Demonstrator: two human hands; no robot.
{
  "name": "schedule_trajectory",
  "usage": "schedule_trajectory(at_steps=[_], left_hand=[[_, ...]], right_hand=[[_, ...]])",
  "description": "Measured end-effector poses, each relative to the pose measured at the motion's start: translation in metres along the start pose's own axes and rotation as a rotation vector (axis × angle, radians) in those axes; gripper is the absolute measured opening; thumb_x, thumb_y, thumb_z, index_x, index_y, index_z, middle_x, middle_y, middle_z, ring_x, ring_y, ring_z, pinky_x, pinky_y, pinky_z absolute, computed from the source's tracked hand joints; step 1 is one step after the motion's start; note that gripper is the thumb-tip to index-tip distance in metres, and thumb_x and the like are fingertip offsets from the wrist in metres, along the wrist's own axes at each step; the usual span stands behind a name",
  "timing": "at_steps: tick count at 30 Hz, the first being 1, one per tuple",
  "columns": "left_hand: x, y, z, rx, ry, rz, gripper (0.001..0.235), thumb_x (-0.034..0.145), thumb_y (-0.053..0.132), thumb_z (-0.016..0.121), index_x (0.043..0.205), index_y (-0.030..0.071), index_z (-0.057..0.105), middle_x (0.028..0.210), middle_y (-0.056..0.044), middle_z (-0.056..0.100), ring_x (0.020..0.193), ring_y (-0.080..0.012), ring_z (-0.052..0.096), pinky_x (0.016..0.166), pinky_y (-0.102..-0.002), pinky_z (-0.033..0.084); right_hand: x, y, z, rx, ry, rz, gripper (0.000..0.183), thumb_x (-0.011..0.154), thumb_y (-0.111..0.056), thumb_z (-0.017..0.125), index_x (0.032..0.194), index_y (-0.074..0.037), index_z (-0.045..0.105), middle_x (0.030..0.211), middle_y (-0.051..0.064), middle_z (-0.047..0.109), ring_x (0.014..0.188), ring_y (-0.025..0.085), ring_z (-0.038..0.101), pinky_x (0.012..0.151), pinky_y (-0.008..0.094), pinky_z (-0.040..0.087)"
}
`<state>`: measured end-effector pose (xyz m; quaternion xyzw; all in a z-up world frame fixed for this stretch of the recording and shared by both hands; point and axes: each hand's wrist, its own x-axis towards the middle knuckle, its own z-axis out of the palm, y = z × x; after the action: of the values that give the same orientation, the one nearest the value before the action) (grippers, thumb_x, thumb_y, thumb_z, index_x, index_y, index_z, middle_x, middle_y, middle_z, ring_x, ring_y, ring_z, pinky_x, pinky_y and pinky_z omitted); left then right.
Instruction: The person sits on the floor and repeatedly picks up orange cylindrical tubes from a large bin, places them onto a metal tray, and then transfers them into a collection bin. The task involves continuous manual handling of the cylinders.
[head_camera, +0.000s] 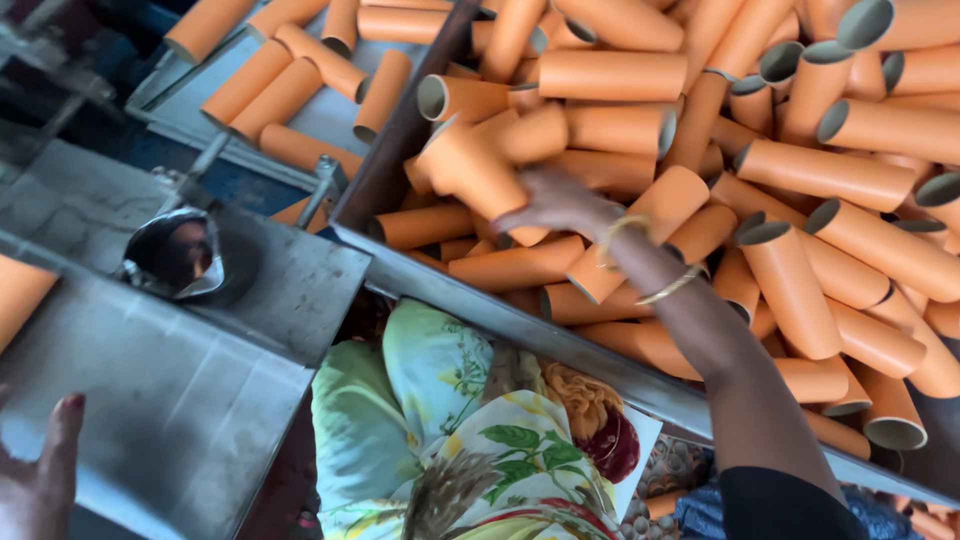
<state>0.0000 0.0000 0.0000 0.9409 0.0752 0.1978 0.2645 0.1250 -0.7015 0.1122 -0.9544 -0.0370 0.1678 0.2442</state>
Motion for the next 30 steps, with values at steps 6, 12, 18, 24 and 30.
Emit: schedule_trajectory(at_steps=[6, 12, 18, 24, 30], left_hand=[[-0.005, 0.030, -0.027, 0.233, 0.053, 0.208, 0.057, 0.107, 0.046, 0.076, 0.133, -0.001, 0.057, 0.135, -0.021, 0.058, 0.128, -0.0366, 0.057, 0.112, -0.043, 0.048], [-0.003, 0.132, -0.052, 0.316, 0.022, 0.368, 0.073, 0.095, 0.051, 0.079, 0.144, 0.005, 0.051, 0.149, -0.019, 0.050, 0.143, -0.0339, 0.048, 0.122, -0.059, 0.031], [-0.043, 0.272, -0.037, 0.159, -0.096, 0.750, 0.083, 0.081, 0.045, 0.085, 0.153, 0.024, 0.050, 0.163, -0.020, 0.038, 0.155, -0.0362, 0.026, 0.123, -0.067, 0.014], [-0.034, 0.290, -0.029, 0.308, -0.258, 0.724, 0.087, 0.063, 0.032, 0.089, 0.143, 0.018, 0.057, 0.125, -0.003, 0.063, 0.121, -0.0218, 0.060, 0.126, -0.066, 0.023], [0.022, 0.150, -0.033, 0.492, -0.056, 0.343, 0.080, 0.077, 0.042, 0.093, 0.140, 0.008, 0.057, 0.117, -0.012, 0.068, 0.102, -0.0285, 0.067, 0.115, -0.057, 0.041]], right_hand=[[0.011, -0.083, 0.041, -0.336, 0.029, -0.117, 0.074, 0.074, -0.046, 0.080, 0.126, 0.003, 0.059, 0.118, 0.025, 0.067, 0.109, 0.041, 0.065, 0.093, 0.049, 0.053], [-0.071, -0.143, -0.003, -0.397, 0.514, -0.266, 0.073, 0.072, -0.039, 0.088, 0.126, -0.002, 0.057, 0.101, 0.019, 0.068, 0.092, 0.038, 0.068, 0.076, 0.053, 0.054], [-0.154, -0.220, 0.012, -0.094, 0.440, -0.664, 0.072, 0.081, -0.036, 0.084, 0.139, -0.005, 0.053, 0.116, 0.016, 0.069, 0.099, 0.035, 0.069, 0.086, 0.045, 0.056], [-0.165, -0.205, 0.023, 0.103, 0.294, -0.673, 0.063, 0.087, -0.032, 0.082, 0.139, -0.006, 0.056, 0.124, 0.015, 0.069, 0.108, 0.031, 0.071, 0.095, 0.043, 0.057], [-0.175, -0.055, -0.034, -0.557, 1.015, -0.156, 0.059, 0.101, -0.029, 0.086, 0.142, -0.002, 0.054, 0.137, 0.021, 0.059, 0.128, 0.040, 0.059, 0.107, 0.048, 0.051]])
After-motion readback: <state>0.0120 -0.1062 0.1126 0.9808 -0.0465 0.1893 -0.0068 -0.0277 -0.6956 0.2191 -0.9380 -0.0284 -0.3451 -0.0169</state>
